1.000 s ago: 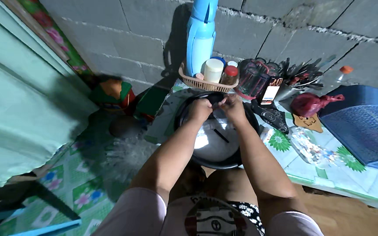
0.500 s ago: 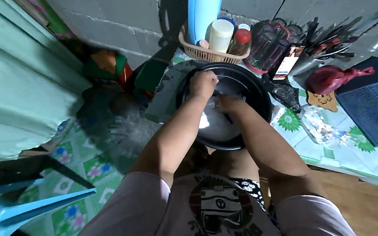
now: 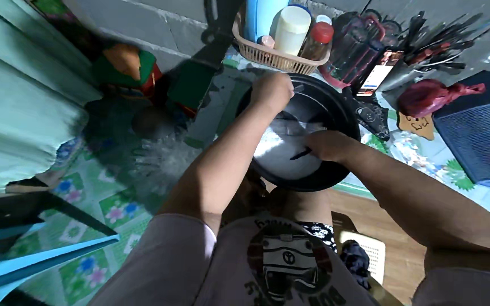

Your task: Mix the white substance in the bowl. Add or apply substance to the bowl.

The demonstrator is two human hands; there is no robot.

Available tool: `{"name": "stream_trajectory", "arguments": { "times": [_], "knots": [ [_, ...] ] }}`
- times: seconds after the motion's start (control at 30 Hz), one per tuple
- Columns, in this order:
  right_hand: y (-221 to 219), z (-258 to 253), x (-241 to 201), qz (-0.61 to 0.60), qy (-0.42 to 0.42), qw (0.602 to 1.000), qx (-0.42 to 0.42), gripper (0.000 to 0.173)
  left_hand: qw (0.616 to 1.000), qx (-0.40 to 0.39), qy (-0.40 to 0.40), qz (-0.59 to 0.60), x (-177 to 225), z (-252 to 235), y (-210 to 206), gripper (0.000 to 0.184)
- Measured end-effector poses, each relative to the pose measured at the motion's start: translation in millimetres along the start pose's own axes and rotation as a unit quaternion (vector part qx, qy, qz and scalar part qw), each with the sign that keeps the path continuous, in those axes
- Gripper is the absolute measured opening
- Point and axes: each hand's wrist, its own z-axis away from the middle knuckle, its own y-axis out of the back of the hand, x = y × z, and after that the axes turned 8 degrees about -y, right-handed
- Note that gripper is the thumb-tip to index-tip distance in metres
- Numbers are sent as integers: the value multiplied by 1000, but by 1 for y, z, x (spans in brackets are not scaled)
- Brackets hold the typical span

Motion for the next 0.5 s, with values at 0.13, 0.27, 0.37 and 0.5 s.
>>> {"name": "stream_trajectory", "arguments": {
  "times": [0.13, 0.27, 0.37, 0.5],
  "knots": [
    [8, 16, 8, 80, 28, 996, 18, 11, 991, -99, -85, -3, -9, 17, 10, 22],
    [0, 7, 13, 33, 29, 998, -38, 14, 985, -100, -130, -51, -20, 37, -1, 21],
    [-4, -2, 12, -34, 63, 996, -58, 17, 987, -61, -129, -68, -24, 53, -8, 20],
    [5, -7, 4, -111, 47, 988, -96, 26, 985, -11, -156, -71, -29, 70, -17, 17]
  ]
}}
